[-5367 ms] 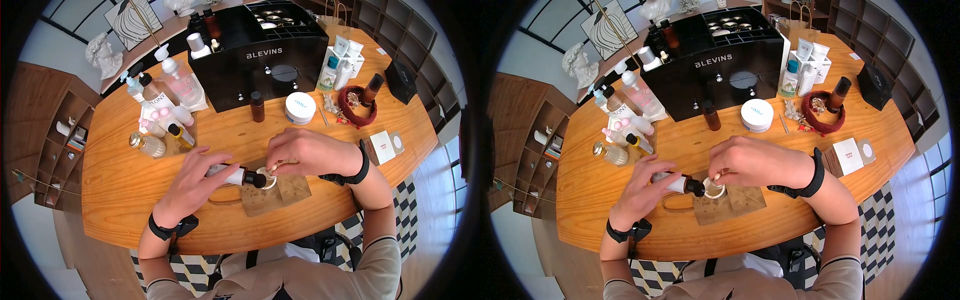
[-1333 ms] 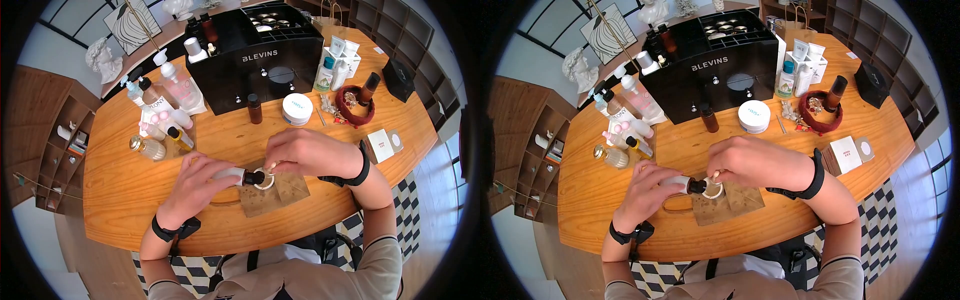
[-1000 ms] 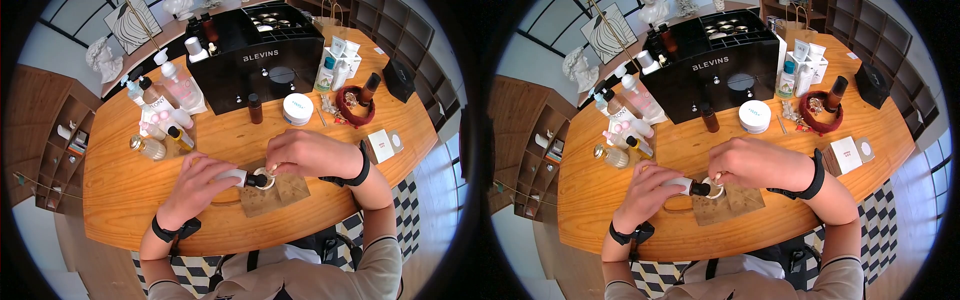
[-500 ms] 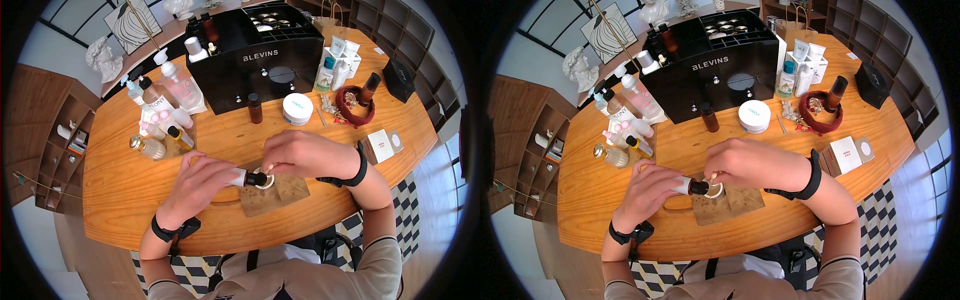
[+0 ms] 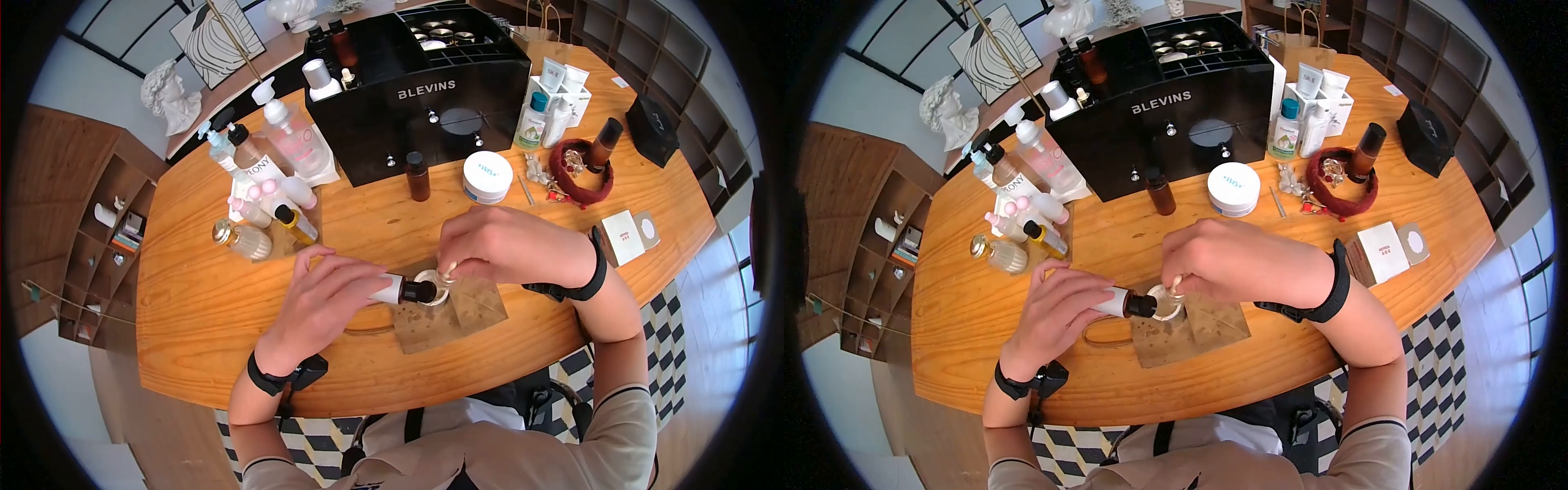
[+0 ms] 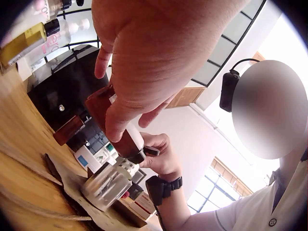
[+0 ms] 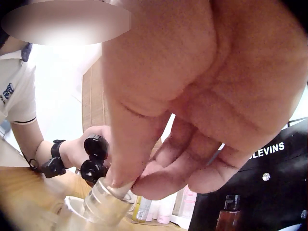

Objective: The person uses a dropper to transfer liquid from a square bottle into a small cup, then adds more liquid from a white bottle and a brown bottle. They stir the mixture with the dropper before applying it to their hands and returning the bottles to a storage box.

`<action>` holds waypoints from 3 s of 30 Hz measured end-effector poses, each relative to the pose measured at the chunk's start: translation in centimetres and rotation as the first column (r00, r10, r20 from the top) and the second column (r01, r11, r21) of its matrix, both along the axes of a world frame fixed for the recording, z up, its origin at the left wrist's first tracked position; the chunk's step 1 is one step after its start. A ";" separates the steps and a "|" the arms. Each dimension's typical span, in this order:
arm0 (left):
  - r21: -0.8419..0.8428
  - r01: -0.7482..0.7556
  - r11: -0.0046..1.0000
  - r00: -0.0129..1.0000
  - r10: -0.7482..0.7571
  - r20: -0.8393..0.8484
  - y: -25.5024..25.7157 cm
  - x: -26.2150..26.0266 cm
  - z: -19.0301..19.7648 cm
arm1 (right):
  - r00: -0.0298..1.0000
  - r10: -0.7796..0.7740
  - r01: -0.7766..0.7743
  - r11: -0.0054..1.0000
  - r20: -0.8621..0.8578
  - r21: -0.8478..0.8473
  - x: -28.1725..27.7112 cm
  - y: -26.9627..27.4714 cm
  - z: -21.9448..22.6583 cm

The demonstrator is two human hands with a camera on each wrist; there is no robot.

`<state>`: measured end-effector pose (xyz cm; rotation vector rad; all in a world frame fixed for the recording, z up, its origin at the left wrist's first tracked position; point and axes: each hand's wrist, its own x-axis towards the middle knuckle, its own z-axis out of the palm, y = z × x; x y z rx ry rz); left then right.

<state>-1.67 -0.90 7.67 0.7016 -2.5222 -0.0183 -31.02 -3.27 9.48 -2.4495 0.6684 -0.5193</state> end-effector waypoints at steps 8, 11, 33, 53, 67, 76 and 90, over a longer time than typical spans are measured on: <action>0.003 -0.010 1.000 0.999 0.010 -0.039 0.1 -0.1 0.0 | 0.998 0.055 -0.055 0.998 0.016 0.010 0.4 0.0 -0.1; 0.101 -0.031 0.994 0.996 0.040 -0.085 0.0 0.0 -0.1 | 1.000 -0.018 0.019 0.999 0.017 -0.048 0.3 0.0 0.1; 0.057 0.014 0.998 1.000 -0.013 -0.025 -0.2 0.0 -0.1 | 0.998 0.029 -0.027 0.999 0.064 -0.024 0.4 -0.1 -0.1; 0.023 0.042 0.999 0.999 -0.042 -0.024 -0.7 0.3 -0.9 | 0.999 0.039 -0.041 0.997 -0.025 -0.062 0.3 -0.2 0.1; 0.024 0.013 1.000 0.999 -0.012 -0.047 -0.7 0.5 -1.0 | 0.999 0.041 -0.041 0.999 0.006 -0.012 0.5 -0.2 0.4; -0.009 0.036 0.999 0.999 -0.036 -0.013 -0.9 0.6 -1.0 | 0.999 0.040 -0.041 0.997 -0.011 -0.066 0.5 -0.3 0.1; -0.017 -0.006 1.000 0.999 0.005 -0.045 -0.9 0.8 -1.1 | 0.999 -0.035 0.035 0.999 0.022 0.004 -0.2 -0.2 1.5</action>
